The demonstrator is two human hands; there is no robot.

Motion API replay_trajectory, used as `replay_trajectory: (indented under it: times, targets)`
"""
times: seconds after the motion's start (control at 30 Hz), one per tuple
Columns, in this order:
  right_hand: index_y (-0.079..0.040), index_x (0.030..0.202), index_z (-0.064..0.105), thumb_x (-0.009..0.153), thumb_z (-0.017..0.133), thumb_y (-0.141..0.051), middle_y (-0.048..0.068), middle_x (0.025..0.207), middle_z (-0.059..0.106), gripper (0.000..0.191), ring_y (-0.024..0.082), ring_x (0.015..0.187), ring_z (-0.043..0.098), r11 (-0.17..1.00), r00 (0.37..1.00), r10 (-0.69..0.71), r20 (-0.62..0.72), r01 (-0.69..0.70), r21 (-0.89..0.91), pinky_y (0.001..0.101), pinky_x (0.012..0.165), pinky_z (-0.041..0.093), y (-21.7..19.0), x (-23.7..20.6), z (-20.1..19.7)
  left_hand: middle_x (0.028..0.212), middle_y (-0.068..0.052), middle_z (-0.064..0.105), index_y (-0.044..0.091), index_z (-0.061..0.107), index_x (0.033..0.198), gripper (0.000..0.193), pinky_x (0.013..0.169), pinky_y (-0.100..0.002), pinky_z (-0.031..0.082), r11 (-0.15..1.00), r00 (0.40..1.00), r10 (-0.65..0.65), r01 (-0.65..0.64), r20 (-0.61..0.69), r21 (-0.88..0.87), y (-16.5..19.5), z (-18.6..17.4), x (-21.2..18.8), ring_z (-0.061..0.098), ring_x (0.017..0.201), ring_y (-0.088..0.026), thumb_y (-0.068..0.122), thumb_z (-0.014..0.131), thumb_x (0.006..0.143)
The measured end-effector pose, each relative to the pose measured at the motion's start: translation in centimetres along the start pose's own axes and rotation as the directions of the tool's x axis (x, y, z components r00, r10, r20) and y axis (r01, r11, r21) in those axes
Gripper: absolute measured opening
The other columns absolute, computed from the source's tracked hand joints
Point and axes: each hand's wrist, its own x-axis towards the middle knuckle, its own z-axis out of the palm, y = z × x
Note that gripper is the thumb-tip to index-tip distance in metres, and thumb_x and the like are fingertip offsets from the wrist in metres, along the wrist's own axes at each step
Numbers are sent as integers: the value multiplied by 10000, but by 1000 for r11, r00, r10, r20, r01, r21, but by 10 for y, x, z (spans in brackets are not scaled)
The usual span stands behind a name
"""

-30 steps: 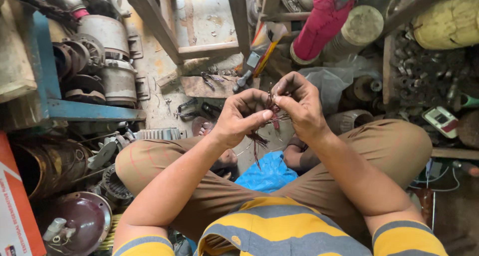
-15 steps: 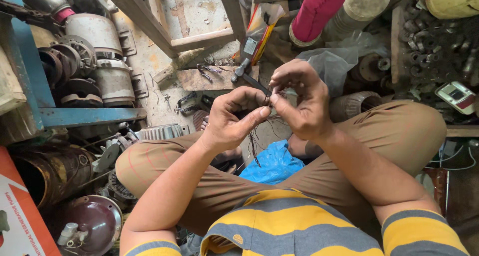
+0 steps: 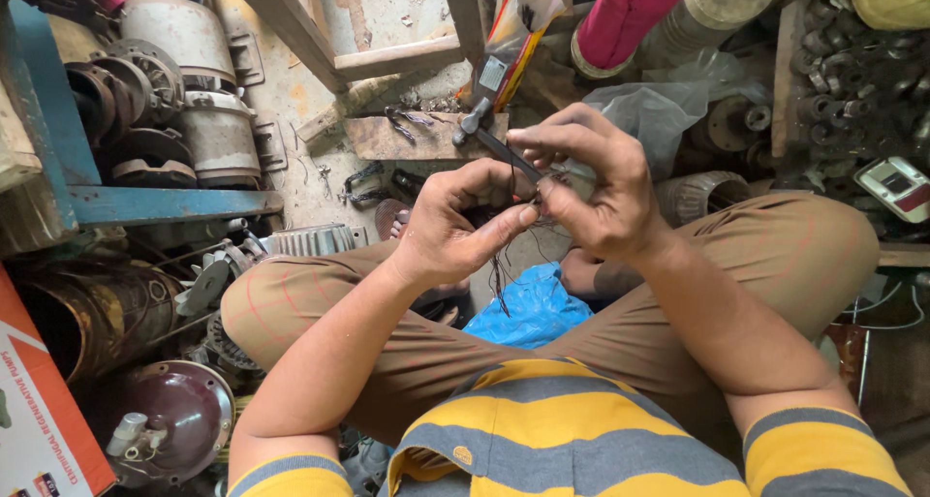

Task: The person sits on the floor and twists multiple thin copper wires together by hand. They then place the twisted bundle into a small plastic bag and set it aside.

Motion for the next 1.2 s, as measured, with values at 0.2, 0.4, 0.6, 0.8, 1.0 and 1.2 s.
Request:
replay_trajectory:
  times: [0.2,0.4,0.6,0.8,1.0,1.2]
  targets:
    - [4,1369,596,924,674,18,118,1066,641,452,150,980,652,999,984,-14,-180,8,-36,273,912,536,-2,-6,-1,990,-25,747,-25,632,1164,177,833,-222,574,992,991,71,-59,-112,114,7,7,5,687,914,-55,31,704,1013]
    - [-13,1354,464,900,726,30,102,1022,717,526,125,905,672,994,980,10,-201,-32,-107,230,821,526,-9,-17,7,820,-54,718,-1,677,1112,198,618,-228,493,846,949,262,-138,-177,516,16,12,4,594,680,-47,19,785,947]
    - [-60,1351,348,914,732,66,110,1018,708,595,105,849,644,996,982,-7,-189,-9,-87,201,732,506,-5,-19,8,905,-76,728,10,672,1138,214,659,-222,525,826,942,315,-214,-112,522,18,11,6,651,727,-54,21,777,951]
    - [-84,1293,311,884,743,96,133,1046,646,622,95,813,592,996,978,-8,-209,-10,-86,191,705,487,3,-21,10,895,-70,742,3,682,1126,206,650,-216,525,864,963,243,-159,-119,478,16,10,8,655,724,-42,26,783,948]
    - [-105,1231,280,919,673,132,144,1023,592,555,116,883,610,993,976,21,-219,5,117,203,785,533,11,-21,14,945,-76,751,-6,677,1138,197,701,-218,543,880,964,248,-181,-98,440,10,8,7,667,786,-47,15,771,966]
    - [-110,1178,291,905,655,136,142,1004,616,518,116,857,554,966,970,77,-228,-16,260,210,781,484,9,-25,17,997,-64,740,-17,662,1142,177,789,-222,556,929,967,242,-208,-75,307,2,6,2,654,891,-42,-7,748,988]
